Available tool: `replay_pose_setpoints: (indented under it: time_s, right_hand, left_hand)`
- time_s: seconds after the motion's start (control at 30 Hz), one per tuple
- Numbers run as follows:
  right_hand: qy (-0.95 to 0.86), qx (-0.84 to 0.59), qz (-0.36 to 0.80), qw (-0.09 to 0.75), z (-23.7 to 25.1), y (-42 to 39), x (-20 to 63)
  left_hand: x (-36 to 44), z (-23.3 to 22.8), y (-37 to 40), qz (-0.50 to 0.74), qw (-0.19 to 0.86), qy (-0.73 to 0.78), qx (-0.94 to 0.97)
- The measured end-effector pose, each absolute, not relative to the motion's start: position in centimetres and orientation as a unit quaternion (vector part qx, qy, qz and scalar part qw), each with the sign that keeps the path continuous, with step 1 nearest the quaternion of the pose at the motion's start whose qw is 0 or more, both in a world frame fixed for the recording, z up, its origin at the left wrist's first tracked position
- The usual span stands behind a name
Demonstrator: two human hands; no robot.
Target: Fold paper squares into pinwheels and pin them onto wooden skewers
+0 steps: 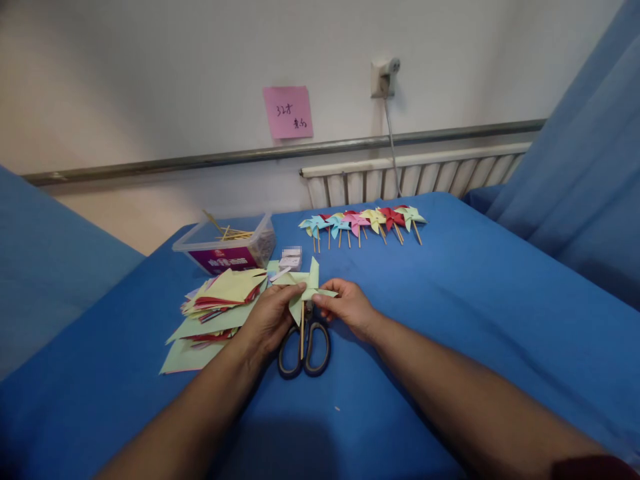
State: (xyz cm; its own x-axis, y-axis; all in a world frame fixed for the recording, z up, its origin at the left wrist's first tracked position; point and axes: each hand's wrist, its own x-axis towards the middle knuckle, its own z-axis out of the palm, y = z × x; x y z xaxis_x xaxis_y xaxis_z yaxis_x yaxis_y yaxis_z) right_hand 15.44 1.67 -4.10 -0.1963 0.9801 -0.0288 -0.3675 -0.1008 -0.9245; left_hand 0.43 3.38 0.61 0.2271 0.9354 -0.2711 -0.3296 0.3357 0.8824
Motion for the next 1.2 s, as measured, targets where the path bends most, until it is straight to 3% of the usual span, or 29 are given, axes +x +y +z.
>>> replay_pose_setpoints:
  time_s: [0.63, 1.07, 1.2]
  right_hand:
    - [-0.443, -0.421, 0.525, 0.592, -4.1, 2.3, 14.9]
    - [-0.412, -0.429, 0.552, 0.584, -3.6, 2.2, 15.1]
    - [-0.342, -0.421, 0.633, 0.552, -3.1, 1.5, 15.0]
  left_hand:
    - [-0.1, 0.8, 3.9, 0.496, 0.675, 0.430, 0.336]
    - [-0.1, 0.3, 4.0, 0.491, 0.685, 0.413, 0.345]
    - [-0.1, 0.8, 3.8, 0.499, 0.683, 0.403, 0.350]
